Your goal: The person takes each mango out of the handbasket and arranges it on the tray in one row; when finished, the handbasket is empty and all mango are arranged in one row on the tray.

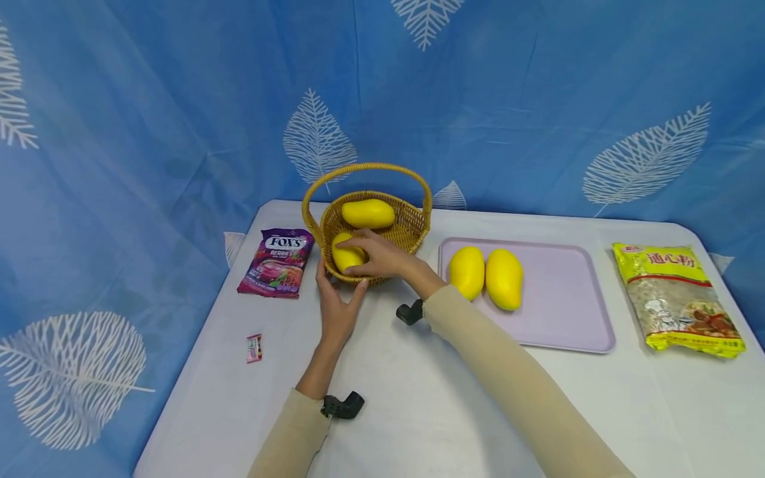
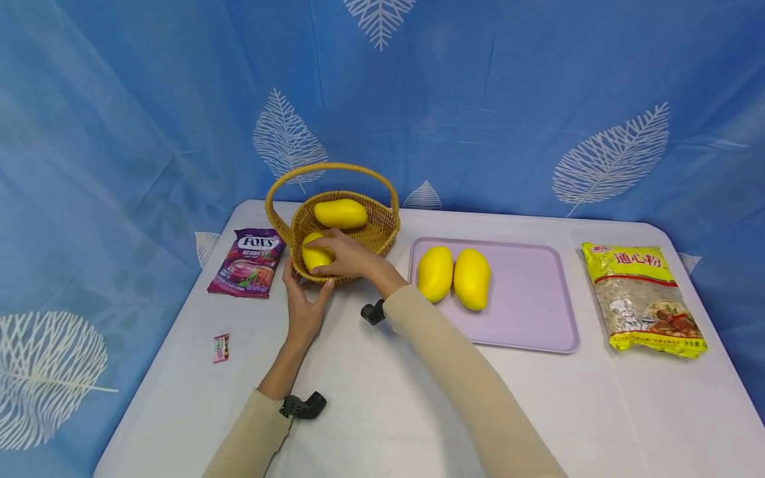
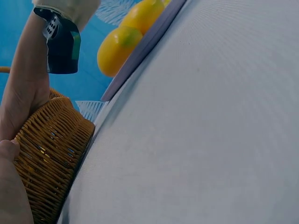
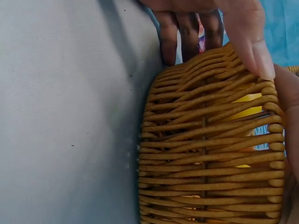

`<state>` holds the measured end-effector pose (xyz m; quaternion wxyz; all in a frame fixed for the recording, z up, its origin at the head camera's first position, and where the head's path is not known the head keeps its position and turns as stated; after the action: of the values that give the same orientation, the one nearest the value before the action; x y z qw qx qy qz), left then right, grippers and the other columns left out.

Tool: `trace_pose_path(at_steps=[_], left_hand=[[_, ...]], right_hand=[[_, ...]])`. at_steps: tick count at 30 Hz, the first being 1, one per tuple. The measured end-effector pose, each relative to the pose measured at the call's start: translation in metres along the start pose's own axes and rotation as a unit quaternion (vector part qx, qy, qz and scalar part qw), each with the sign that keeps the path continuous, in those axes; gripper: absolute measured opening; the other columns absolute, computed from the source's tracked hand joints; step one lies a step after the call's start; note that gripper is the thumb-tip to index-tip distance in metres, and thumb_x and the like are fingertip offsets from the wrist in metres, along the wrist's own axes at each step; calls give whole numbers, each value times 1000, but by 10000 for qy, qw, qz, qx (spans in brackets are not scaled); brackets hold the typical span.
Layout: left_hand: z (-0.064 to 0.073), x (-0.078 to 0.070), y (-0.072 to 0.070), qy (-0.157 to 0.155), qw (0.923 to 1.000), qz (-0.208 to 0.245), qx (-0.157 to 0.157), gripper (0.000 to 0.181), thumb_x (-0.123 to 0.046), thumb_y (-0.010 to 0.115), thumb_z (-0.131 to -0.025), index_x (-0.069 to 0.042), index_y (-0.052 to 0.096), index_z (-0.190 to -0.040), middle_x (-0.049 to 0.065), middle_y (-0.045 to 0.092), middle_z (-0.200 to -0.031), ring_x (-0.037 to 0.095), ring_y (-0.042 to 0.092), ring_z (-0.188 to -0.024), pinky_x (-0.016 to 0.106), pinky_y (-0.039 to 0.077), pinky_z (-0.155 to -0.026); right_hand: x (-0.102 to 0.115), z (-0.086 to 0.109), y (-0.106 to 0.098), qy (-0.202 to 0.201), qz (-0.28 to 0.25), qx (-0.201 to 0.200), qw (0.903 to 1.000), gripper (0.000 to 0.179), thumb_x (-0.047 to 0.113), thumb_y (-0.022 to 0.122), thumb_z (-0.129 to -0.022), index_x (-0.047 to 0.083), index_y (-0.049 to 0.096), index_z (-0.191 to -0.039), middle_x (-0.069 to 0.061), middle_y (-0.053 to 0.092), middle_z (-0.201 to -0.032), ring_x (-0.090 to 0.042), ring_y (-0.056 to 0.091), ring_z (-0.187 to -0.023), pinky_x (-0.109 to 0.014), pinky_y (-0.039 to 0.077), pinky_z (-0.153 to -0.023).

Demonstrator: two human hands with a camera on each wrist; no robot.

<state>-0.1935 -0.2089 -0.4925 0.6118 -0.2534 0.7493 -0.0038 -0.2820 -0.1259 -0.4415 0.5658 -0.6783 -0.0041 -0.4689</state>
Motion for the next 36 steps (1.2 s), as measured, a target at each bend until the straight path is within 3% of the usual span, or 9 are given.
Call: trace_pose_path(at_steps=[16,28,36], left_hand=[[2,1,0,-59,10000,-27,-12,93,-32,70,-91,-19,6,-156,5,17,-161,19,26,-144,46,31,-114],[1,1,1,-12,10000,66,-10,91,-32,69,-92,-20,6,-156,6,19,-160,21,29,-142,46,33,-113],[1,1,0,62,9999,104,-24,90,-31,69,-92,-18,7,-156,6,20,-160,21,30,-141,45,34,-112]], right_hand=[[0,0,0,-121,-156,-127,9997,56,34,72,-89,19,54,-141,-9,45,-147,-25,41,-136,-43,38,-113],[0,3,-5,-44,-190,-345,9992,56,34,74,-88,22,56,-139,-12,37,-154,-28,33,-144,-48,34,-115],[6,9,-16,-137,-82,-564,9983,56,33,75,-86,23,57,-138,-13,36,-154,-30,35,-142,-48,37,-113]])
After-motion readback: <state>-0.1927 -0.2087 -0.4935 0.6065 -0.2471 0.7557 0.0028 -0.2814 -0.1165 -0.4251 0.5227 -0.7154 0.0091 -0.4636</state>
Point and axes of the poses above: each hand's wrist, its own z-axis away from the middle knuckle, its own y-axis out of the palm, x = y × z, the point moved 9 cm from there along -z, towards the middle knuckle
